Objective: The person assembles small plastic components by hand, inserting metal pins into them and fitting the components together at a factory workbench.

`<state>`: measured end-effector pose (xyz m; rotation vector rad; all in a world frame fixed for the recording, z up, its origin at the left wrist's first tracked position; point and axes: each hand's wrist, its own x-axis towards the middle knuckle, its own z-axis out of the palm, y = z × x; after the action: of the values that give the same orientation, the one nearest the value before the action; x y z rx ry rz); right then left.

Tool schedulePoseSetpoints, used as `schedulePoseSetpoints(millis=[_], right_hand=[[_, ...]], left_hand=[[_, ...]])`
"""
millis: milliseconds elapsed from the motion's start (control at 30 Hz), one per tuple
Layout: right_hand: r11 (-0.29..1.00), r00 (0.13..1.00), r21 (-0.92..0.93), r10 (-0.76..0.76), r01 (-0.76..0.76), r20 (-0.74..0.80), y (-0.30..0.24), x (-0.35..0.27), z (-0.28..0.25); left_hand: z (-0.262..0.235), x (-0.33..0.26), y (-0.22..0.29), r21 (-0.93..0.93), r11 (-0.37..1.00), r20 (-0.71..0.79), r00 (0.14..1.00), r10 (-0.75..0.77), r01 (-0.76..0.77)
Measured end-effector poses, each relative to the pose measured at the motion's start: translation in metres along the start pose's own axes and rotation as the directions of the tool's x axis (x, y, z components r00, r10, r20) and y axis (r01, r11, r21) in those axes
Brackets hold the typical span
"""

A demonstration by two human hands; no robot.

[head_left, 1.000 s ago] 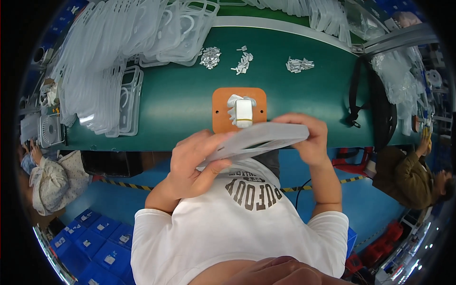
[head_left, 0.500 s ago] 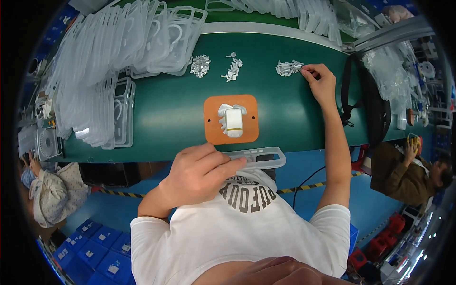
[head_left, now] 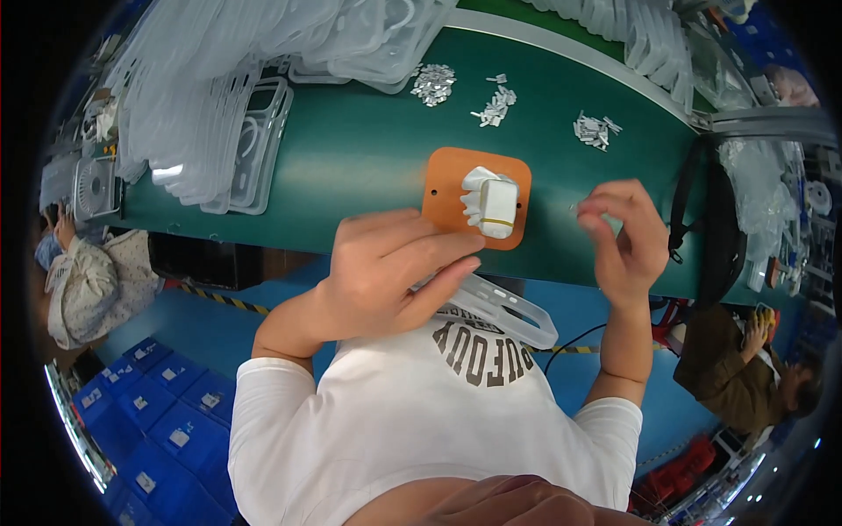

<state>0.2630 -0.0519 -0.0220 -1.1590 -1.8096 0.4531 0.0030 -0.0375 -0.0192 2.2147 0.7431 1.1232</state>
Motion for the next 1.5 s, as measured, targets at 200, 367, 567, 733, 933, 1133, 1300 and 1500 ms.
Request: schedulePoseSetpoints(millis=[200,367,567,733,933,1133,1300,1500], right_hand=[[0.966,0.959,-0.136,-0.191,0.222,0.207,-0.034,0.010,0.017],[0.940,0.941,-0.165,-0.260,0.298,0.218,-0.035,0.015,0.023],[0.925,0.927,-0.181,-0.286,0.333,0.243,-0.032,0.016,0.026],[0.937,0.932,-0.149,-0.276,0.315,0.234,-0.033,0.016,0.025],[0.976,0.949,-0.045,-0.194,0.212,0.249,-0.037,0.016,0.013],[0.940,0.933,-0.092,-0.309,0.329,0.182,-0.047,0.000,0.010],[0.957,0.968,-0.161,-0.226,0.241,0.107,-0.044,-0.004,0.016],[0.972,0.982,-0.144,-0.177,0.186,0.072,-0.040,-0.004,0.023]], left_hand=[[0.007,0.007,-0.005,-0.018,1.000,-0.016,1.000,0.003,-0.003],[0.007,0.009,-0.007,-0.039,0.999,-0.005,1.000,-0.028,0.028],[0.009,0.012,-0.011,-0.050,0.999,0.006,1.000,-0.012,0.012],[0.010,0.012,-0.014,-0.065,0.998,-0.007,1.000,-0.001,0.001],[0.001,0.014,-0.006,-0.055,0.996,0.027,0.997,-0.073,0.075],[-0.014,0.021,-0.004,0.019,0.997,0.087,0.994,0.069,-0.071],[-0.012,0.025,-0.003,0.120,0.988,0.083,0.992,0.092,-0.102],[-0.011,0.025,-0.007,0.152,0.984,0.111,0.991,0.075,-0.091]])
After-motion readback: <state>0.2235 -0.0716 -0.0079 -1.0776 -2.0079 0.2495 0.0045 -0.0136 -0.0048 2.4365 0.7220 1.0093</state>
